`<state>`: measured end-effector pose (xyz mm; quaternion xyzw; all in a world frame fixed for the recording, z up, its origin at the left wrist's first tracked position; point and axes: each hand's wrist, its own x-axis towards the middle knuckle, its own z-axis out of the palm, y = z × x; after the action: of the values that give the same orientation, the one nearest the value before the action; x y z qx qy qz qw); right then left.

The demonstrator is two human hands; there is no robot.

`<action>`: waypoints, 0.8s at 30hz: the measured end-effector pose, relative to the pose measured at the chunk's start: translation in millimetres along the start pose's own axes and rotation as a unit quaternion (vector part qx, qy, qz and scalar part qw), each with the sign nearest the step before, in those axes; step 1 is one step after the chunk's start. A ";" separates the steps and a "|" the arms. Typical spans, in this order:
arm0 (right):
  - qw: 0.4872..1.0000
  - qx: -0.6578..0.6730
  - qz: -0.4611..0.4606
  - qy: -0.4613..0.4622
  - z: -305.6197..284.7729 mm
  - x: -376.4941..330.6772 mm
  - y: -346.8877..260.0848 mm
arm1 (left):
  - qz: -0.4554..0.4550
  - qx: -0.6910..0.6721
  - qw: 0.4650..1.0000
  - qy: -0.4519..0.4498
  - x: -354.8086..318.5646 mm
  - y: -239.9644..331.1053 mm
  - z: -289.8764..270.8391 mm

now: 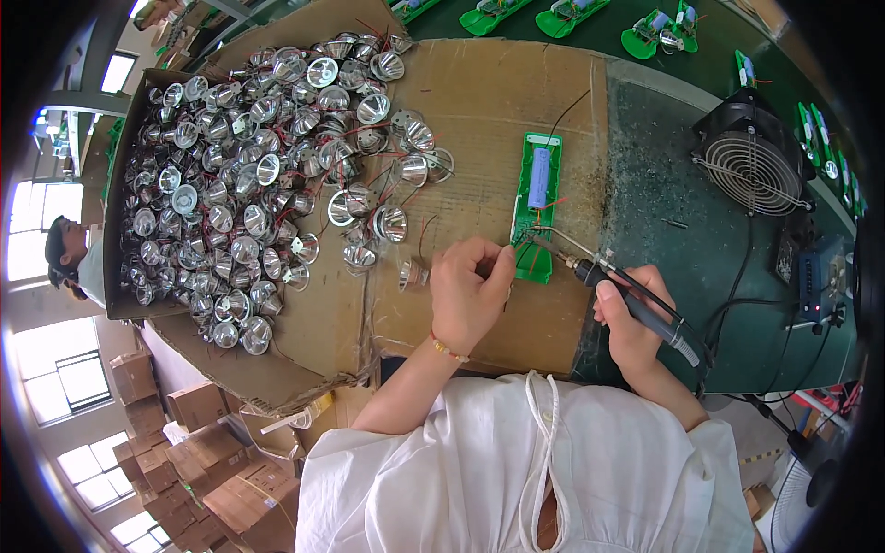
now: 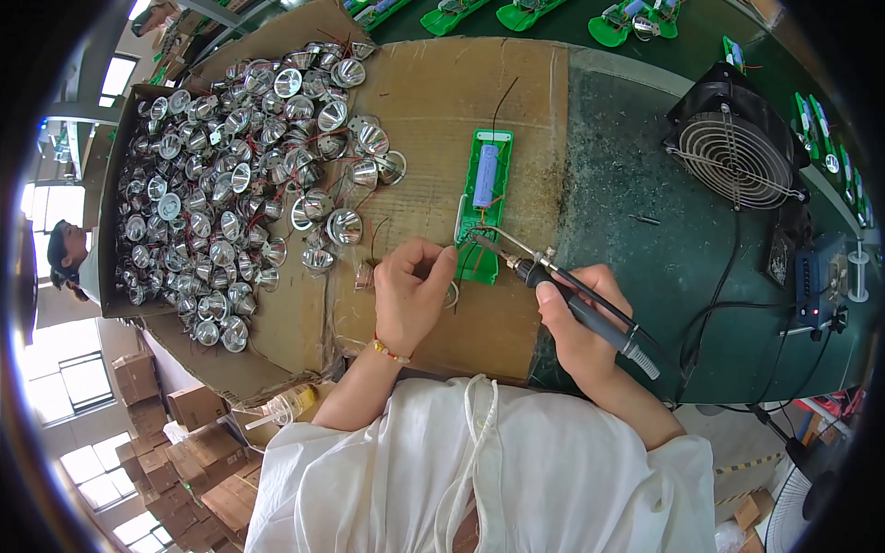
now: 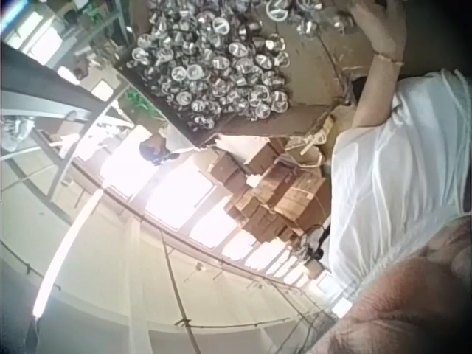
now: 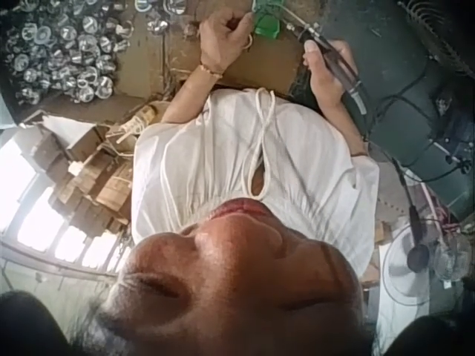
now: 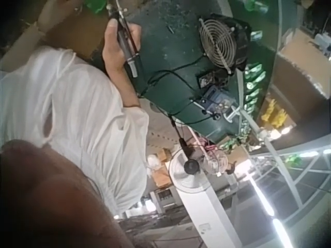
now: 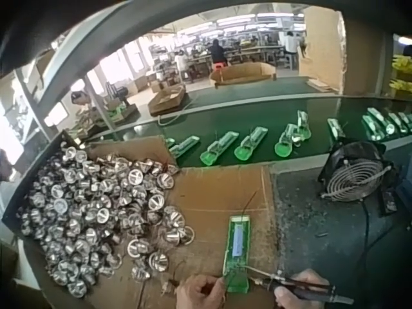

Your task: Soldering wires to components inside a plastic light housing at an industrial assembly station.

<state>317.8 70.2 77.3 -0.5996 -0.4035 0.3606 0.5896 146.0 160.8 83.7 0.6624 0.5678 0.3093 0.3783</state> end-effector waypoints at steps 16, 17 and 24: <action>0.996 0.064 -0.003 0.066 -15.1 -2.0 -3.5 | 0.006 0.020 1.000 -0.015 1.3 -0.7 -0.4; 0.995 0.059 -0.014 0.074 -20.0 -1.2 -1.5 | 0.000 -0.002 1.000 -0.004 0.9 -7.2 1.0; 0.991 -0.003 -0.039 0.127 -67.5 2.8 18.8 | 0.061 0.205 0.965 -0.150 17.7 3.2 -5.3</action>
<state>381.3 45.0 61.7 -0.6260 -0.3494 0.2576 0.6478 146.1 178.8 88.9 0.7978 0.5146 0.1055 0.2959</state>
